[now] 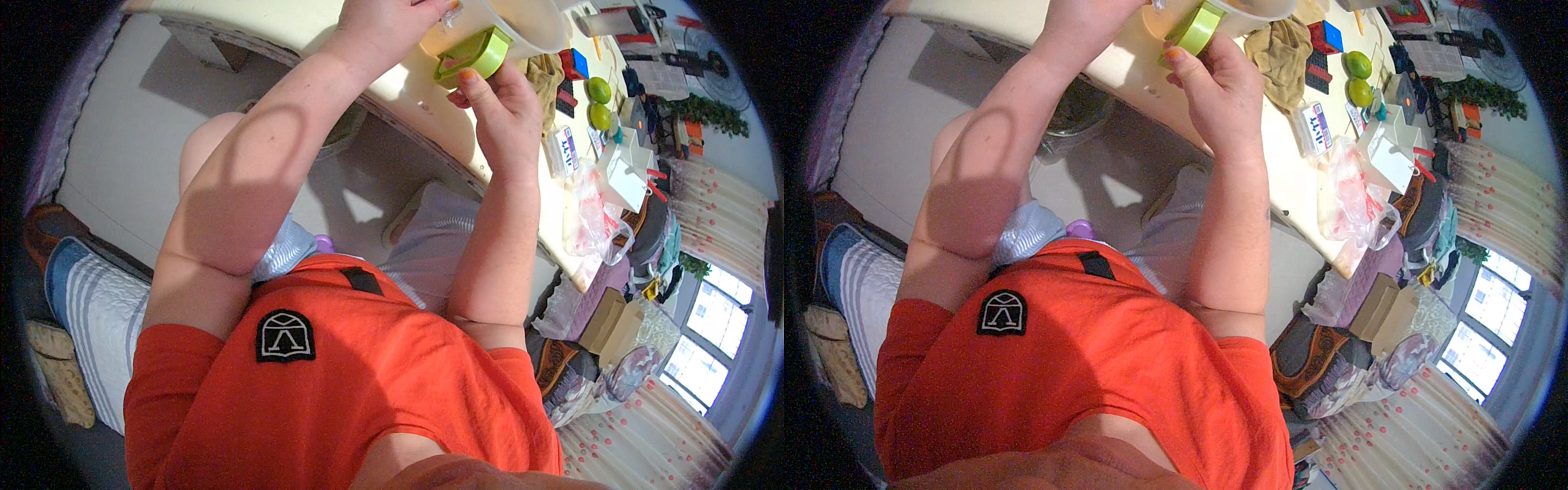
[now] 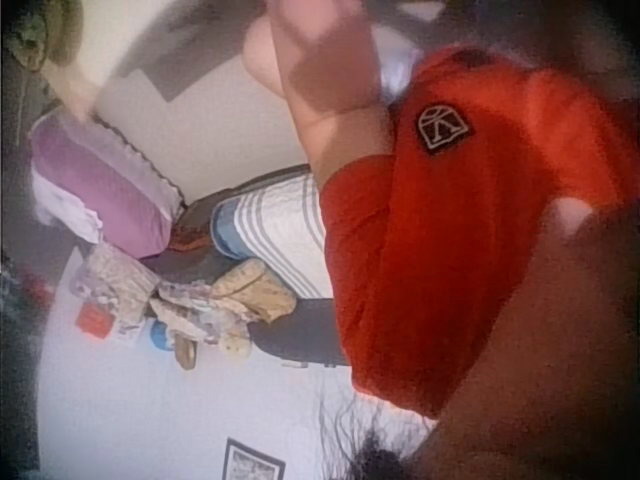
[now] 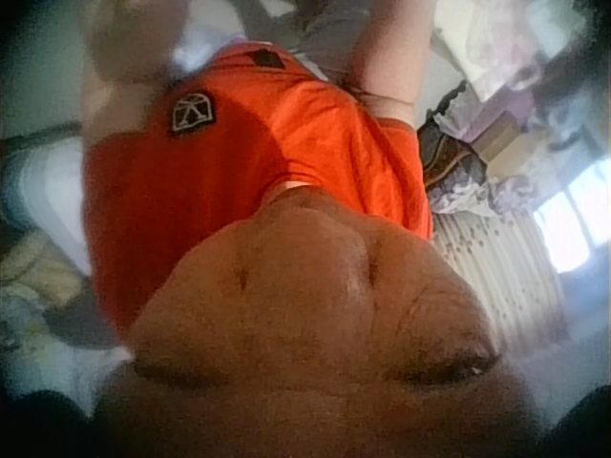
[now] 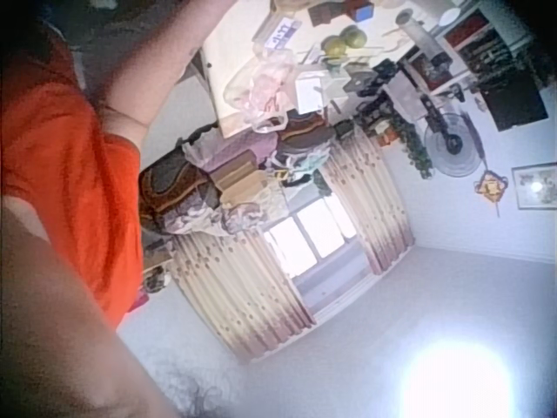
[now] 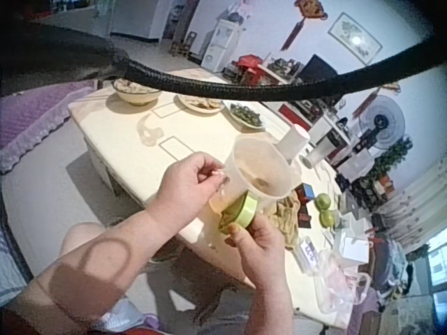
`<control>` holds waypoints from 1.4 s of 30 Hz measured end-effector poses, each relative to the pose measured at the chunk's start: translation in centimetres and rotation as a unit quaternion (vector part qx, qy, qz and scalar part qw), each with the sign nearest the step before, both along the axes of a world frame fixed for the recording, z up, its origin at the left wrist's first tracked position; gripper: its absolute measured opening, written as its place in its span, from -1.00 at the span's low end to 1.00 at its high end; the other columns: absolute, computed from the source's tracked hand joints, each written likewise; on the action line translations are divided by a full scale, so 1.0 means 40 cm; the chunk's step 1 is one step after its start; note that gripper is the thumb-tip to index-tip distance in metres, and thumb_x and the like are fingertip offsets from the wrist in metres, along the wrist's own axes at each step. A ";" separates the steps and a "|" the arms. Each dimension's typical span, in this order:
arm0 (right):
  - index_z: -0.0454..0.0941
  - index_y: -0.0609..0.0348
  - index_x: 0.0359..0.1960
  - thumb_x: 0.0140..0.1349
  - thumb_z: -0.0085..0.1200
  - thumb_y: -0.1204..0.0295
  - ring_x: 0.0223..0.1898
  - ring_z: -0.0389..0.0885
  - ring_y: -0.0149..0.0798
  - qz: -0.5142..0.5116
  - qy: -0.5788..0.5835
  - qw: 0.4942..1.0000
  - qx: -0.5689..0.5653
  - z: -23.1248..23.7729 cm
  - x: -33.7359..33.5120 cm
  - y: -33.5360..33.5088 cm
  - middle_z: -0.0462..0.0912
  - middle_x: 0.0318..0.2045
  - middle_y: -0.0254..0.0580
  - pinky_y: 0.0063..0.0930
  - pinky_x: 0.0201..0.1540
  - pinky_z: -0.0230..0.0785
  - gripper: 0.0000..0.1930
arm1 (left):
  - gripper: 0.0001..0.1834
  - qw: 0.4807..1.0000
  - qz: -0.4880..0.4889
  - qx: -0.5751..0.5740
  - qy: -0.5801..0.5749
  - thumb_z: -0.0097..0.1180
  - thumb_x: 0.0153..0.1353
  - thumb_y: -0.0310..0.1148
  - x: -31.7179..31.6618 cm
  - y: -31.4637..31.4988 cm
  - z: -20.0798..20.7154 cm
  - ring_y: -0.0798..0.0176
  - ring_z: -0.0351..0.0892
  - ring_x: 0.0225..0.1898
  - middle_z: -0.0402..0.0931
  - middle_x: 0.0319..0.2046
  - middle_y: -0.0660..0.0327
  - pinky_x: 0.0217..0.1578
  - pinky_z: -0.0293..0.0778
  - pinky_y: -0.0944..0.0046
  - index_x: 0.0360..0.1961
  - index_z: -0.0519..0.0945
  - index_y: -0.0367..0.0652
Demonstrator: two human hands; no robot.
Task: The person cleans a plastic measuring cup and a small green tool by hand using a piece of white cloth.
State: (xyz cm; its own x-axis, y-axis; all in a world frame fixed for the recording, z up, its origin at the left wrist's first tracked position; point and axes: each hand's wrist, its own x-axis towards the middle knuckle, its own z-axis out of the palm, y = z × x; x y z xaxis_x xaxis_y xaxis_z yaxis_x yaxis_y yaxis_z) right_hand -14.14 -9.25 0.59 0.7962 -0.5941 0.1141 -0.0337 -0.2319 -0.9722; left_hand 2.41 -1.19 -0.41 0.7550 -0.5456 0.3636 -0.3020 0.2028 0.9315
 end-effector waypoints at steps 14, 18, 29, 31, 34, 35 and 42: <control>0.61 0.30 -0.04 0.31 0.20 0.41 -0.32 0.65 -0.44 0.007 0.007 1.000 -0.014 -0.002 -0.002 0.000 0.70 -0.27 -0.25 -0.52 -0.22 0.56 -0.74 | -0.87 0.999 -0.032 -0.013 0.017 0.22 0.18 -0.44 -0.013 -0.002 0.001 0.17 0.67 -0.41 0.66 -0.44 0.01 -0.31 0.57 0.24 -0.34 0.63 -0.31; 0.61 0.30 -0.06 0.31 0.21 0.42 -0.33 0.65 -0.44 -0.006 0.003 1.000 0.001 0.000 0.004 0.004 0.70 -0.27 -0.26 -0.53 -0.24 0.55 -0.75 | -0.87 0.995 0.008 0.095 -0.037 0.24 0.16 -0.44 0.014 -0.013 -0.050 0.19 0.66 -0.41 0.66 -0.43 0.02 -0.30 0.57 0.25 -0.34 0.63 -0.30; 0.61 0.29 -0.07 0.31 0.21 0.42 -0.33 0.63 -0.47 -0.014 0.004 1.000 0.011 0.005 0.009 0.008 0.69 -0.29 -0.28 -0.57 -0.27 0.50 -0.76 | -0.89 0.984 0.083 0.015 -0.158 0.26 0.13 -0.44 -0.001 -0.017 -0.027 0.07 0.64 -0.40 0.61 -0.45 0.02 -0.31 0.54 0.18 -0.40 0.61 -0.27; 0.61 0.29 -0.06 0.31 0.21 0.42 -0.33 0.63 -0.47 -0.006 0.003 1.000 0.011 0.004 0.005 0.002 0.69 -0.29 -0.28 -0.56 -0.25 0.52 -0.76 | -0.89 0.994 0.049 0.048 -0.089 0.27 0.11 -0.45 -0.001 -0.025 -0.040 0.05 0.63 -0.39 0.60 -0.46 0.01 -0.31 0.54 0.17 -0.41 0.61 -0.27; 0.60 0.29 -0.05 0.31 0.20 0.43 -0.32 0.63 -0.46 0.002 -0.003 1.000 0.008 0.001 0.004 -0.005 0.69 -0.28 -0.28 -0.56 -0.23 0.53 -0.75 | -0.89 0.993 0.063 0.044 -0.085 0.27 0.10 -0.45 -0.007 -0.028 -0.034 0.01 0.62 -0.38 0.58 -0.47 0.00 -0.31 0.53 0.15 -0.43 0.60 -0.26; 0.60 0.29 -0.05 0.31 0.20 0.43 -0.32 0.63 -0.46 0.004 -0.005 1.000 0.007 -0.001 0.004 -0.007 0.69 -0.28 -0.27 -0.55 -0.22 0.53 -0.75 | -0.89 0.991 0.078 0.033 -0.100 0.26 0.10 -0.45 -0.011 -0.027 -0.028 0.00 0.62 -0.38 0.58 -0.47 -0.01 -0.31 0.53 0.14 -0.44 0.60 -0.26; 0.60 0.29 -0.05 0.31 0.19 0.45 -0.32 0.63 -0.45 -0.004 -0.002 1.000 0.010 -0.003 0.010 -0.004 0.69 -0.27 -0.26 -0.55 -0.23 0.52 -0.76 | -0.89 0.984 0.074 0.043 -0.159 0.25 0.10 -0.44 -0.017 -0.016 -0.017 -0.08 0.61 -0.37 0.58 -0.46 -0.02 -0.29 0.53 0.08 -0.46 0.60 -0.26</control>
